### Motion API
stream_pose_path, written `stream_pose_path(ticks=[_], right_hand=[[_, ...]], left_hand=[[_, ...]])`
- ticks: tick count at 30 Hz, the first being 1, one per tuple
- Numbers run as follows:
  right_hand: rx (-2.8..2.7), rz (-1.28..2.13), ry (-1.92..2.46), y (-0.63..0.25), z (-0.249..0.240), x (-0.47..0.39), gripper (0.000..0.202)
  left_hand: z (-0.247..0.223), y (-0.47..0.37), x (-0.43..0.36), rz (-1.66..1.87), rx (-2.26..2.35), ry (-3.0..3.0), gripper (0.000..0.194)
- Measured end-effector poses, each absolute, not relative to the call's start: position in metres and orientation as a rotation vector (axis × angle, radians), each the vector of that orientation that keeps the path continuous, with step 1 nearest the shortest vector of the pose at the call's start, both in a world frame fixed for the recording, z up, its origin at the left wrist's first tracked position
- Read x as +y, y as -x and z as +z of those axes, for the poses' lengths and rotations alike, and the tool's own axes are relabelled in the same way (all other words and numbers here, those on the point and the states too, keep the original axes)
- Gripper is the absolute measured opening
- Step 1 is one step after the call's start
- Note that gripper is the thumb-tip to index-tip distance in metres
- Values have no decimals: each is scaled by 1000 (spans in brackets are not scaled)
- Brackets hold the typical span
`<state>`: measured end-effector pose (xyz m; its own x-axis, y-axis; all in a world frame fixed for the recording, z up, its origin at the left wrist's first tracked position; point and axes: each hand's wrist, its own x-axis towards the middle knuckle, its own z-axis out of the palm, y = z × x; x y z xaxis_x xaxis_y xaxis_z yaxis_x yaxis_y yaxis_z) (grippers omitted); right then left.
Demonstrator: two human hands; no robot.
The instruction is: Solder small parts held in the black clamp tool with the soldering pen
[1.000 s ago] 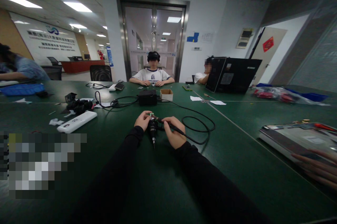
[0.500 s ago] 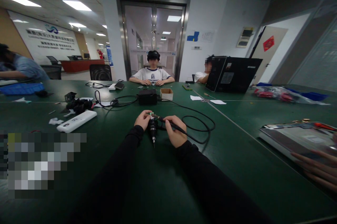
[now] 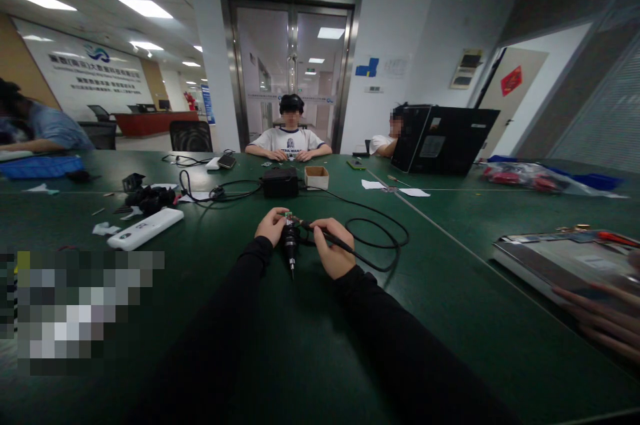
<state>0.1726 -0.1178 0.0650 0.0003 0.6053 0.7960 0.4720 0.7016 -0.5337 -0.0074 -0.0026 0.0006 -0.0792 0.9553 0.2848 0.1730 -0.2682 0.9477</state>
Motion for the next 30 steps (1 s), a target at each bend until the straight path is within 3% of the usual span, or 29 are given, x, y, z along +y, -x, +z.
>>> stream_pose_path(ticks=[30], right_hand=[[-1639, 142, 901, -174, 63, -116, 17]], left_hand=[[2, 6, -3, 1429, 1288, -1461, 22]])
